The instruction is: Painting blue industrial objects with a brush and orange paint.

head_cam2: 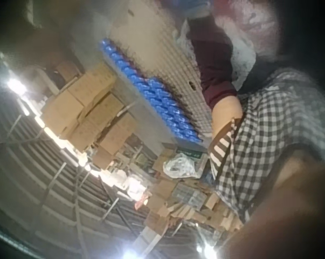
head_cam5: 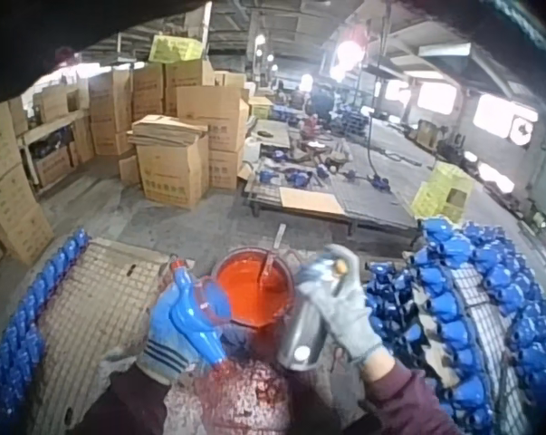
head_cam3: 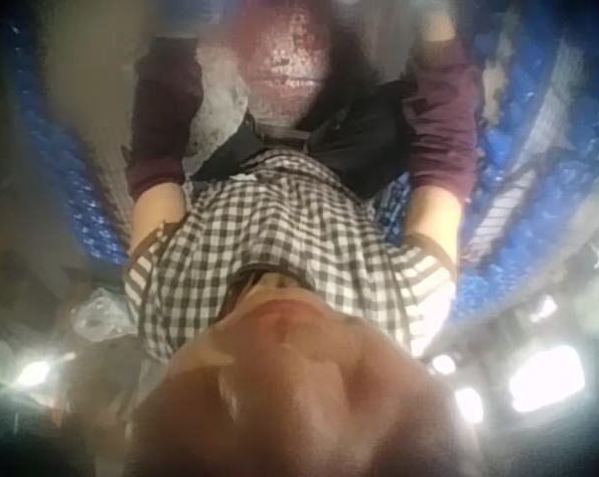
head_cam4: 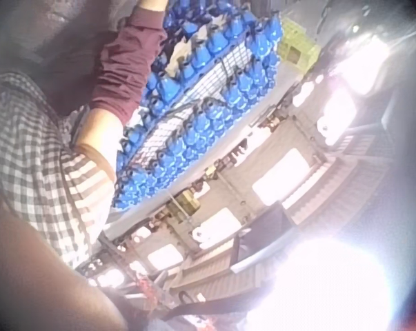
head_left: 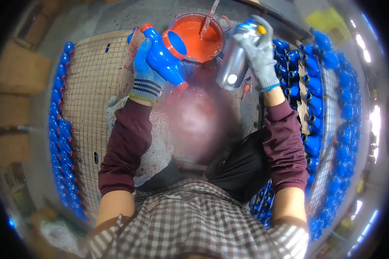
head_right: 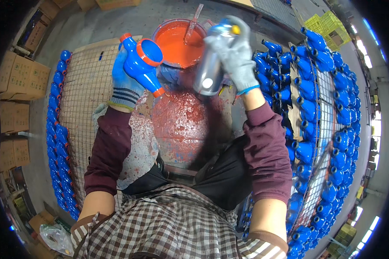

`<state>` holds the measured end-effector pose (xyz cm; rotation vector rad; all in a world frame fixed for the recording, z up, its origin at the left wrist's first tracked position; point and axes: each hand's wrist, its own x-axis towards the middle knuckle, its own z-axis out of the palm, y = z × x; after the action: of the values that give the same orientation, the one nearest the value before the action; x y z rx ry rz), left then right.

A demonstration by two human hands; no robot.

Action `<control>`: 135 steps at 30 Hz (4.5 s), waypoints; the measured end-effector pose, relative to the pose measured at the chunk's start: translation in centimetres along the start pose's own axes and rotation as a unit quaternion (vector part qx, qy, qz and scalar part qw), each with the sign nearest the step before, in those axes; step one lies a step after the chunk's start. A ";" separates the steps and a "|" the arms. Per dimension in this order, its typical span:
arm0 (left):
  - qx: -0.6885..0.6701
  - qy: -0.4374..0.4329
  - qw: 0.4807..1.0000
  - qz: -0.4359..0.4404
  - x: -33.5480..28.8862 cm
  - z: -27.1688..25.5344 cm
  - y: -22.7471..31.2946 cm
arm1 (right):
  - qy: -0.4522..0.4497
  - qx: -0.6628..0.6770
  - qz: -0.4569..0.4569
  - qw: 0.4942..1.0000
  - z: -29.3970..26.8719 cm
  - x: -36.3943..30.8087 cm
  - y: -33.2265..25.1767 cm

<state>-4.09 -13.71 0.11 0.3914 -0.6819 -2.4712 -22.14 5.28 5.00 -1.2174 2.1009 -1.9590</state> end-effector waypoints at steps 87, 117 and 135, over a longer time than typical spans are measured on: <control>0.650 0.333 0.639 0.240 -28.5 -34.4 18.8 | 0.361 -0.460 -0.038 0.810 -28.4 3.5 4.8; -0.046 -0.100 0.989 -0.101 -14.5 -0.9 -2.2 | 0.110 0.163 0.304 0.932 3.8 -8.1 1.3; -0.250 0.020 0.957 -0.146 -14.8 -1.5 -0.5 | 0.080 0.060 0.324 0.941 0.5 -11.1 3.1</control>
<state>8.35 -5.50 0.51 0.3594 0.0398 -2.7830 -15.75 10.52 -3.04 -0.2769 2.0397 -1.8572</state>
